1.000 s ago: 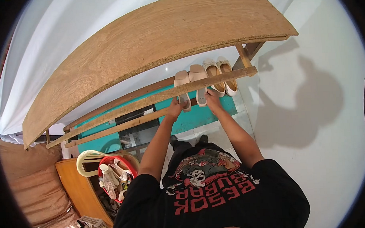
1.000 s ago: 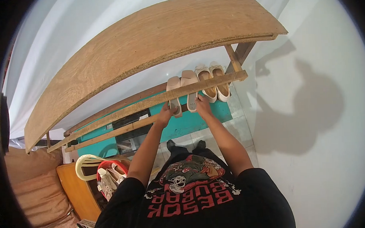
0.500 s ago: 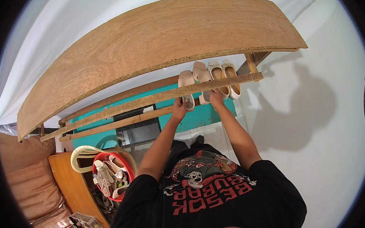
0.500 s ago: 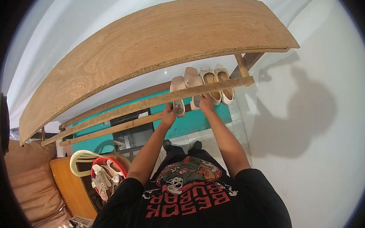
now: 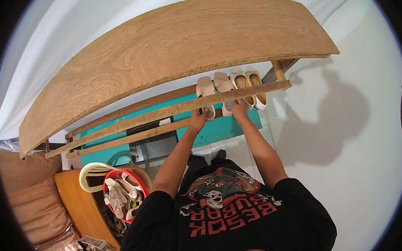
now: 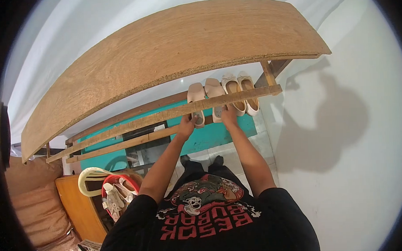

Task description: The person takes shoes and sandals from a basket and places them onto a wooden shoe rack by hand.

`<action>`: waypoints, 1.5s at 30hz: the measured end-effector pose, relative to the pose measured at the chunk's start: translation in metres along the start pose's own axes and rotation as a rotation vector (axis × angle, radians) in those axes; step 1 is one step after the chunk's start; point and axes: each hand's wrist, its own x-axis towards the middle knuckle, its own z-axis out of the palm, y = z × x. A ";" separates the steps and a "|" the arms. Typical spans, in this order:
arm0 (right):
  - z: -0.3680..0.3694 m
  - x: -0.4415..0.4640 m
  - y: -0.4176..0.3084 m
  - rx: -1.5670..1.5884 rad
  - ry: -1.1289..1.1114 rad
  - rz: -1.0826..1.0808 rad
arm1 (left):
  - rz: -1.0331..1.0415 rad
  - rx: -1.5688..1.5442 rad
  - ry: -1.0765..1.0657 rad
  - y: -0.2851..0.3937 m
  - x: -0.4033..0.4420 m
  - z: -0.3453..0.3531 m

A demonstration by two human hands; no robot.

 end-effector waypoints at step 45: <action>-0.034 -0.035 0.016 0.248 -0.128 0.007 | 0.142 -0.224 0.023 -0.007 -0.016 0.042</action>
